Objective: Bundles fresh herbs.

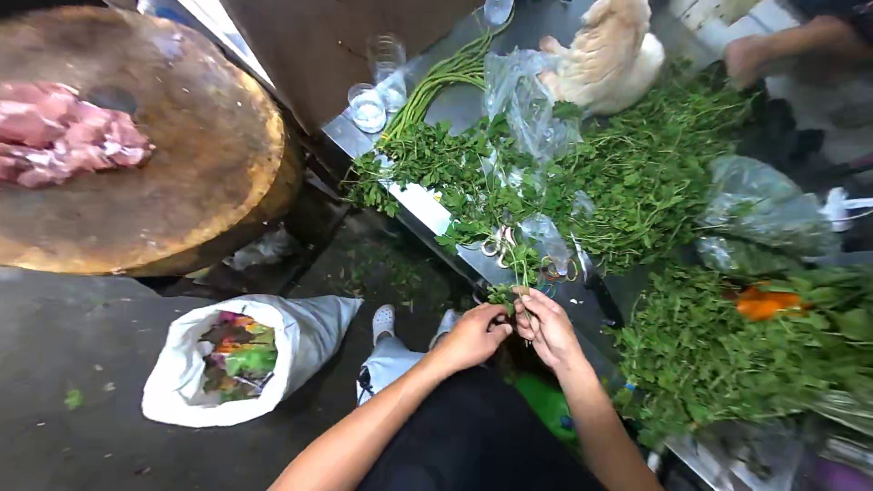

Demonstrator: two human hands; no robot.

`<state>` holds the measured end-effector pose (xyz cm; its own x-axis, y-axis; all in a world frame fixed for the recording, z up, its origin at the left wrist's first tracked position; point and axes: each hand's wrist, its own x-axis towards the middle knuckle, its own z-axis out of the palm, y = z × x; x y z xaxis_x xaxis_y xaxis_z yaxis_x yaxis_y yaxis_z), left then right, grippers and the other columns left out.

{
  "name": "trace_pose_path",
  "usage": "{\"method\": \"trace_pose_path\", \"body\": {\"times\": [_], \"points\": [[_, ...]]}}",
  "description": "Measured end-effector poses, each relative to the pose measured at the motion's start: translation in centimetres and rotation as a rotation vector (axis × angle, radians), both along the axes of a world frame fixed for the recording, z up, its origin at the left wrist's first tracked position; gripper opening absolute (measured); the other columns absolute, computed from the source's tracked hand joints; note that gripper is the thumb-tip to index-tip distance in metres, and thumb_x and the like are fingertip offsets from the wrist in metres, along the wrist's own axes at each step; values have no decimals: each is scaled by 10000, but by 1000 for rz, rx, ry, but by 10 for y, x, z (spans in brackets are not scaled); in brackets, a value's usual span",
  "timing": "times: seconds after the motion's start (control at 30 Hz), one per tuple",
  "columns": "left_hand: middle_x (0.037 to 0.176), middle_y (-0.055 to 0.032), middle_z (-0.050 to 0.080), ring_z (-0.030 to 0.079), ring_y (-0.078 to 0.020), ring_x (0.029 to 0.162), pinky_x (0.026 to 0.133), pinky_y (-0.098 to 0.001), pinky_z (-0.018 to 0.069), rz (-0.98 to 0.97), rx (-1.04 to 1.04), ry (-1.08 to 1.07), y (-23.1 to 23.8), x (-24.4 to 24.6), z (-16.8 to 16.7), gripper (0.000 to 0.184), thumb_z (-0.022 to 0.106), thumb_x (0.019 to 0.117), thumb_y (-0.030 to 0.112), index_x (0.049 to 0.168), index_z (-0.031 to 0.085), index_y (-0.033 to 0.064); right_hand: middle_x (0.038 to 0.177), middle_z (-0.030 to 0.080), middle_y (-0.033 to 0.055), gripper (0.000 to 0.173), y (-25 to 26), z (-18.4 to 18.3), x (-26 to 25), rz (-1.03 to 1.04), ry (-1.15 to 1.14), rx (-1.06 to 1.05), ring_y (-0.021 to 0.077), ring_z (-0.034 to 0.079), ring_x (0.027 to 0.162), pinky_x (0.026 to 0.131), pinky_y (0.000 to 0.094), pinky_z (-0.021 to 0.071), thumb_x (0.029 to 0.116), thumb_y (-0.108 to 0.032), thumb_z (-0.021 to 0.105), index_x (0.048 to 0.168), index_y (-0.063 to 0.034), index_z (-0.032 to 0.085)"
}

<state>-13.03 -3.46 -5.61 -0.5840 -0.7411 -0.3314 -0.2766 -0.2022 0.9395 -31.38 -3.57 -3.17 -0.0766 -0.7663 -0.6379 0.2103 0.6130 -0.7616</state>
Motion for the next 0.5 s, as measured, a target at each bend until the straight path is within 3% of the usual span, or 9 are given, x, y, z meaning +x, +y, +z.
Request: {"method": "trace_pose_path", "body": {"times": [0.07,0.2,0.27,0.37,0.43,0.47,0.5], "points": [[1207,-189,671,655,-249,1092,994,-414,514,-3,53,6,1,14,-5,340,514,1059,216,1276,651,-6,772,574,7,315,-2,6,-4,-28,-54,27,34,452,483,418,171,387,1097,-127,344,1293,11,549],[1150,-142,681,658,-182,995,927,-379,529,-13,219,73,3,25,-15,334,487,1077,239,1259,664,22,783,579,18,303,-1,11,-4,-60,-69,31,43,492,505,435,173,429,1099,-124,377,1292,26,557],[1129,-95,671,659,-129,913,826,-314,560,45,384,198,3,19,-16,344,457,1100,256,1276,640,24,780,597,29,290,3,9,0,10,40,7,64,528,519,452,198,473,1087,-102,418,1280,43,580],[1113,-67,682,684,-148,911,795,-332,582,137,581,328,-1,3,-11,377,414,1117,299,1305,608,37,822,670,68,279,12,5,11,266,375,-72,111,610,578,526,266,548,1053,-104,512,1256,45,632],[1038,-72,691,694,-159,858,760,-343,595,202,649,332,-5,-7,-9,398,382,1125,324,1288,596,31,941,721,78,282,17,2,22,459,670,-170,117,682,739,681,286,586,1043,-143,540,1237,7,679],[1014,-80,687,688,-164,832,739,-347,593,246,682,323,-6,-11,-10,409,362,1130,327,1295,587,28,1077,730,123,301,20,-1,27,543,793,-239,176,708,922,857,344,585,1033,-130,528,1249,7,688],[986,-87,688,684,-170,811,718,-351,589,303,706,313,-5,-15,-12,409,348,1133,320,1292,585,25,1147,713,167,313,22,-5,32,607,879,-293,243,702,1033,955,399,563,1027,-111,516,1260,14,683]]}}
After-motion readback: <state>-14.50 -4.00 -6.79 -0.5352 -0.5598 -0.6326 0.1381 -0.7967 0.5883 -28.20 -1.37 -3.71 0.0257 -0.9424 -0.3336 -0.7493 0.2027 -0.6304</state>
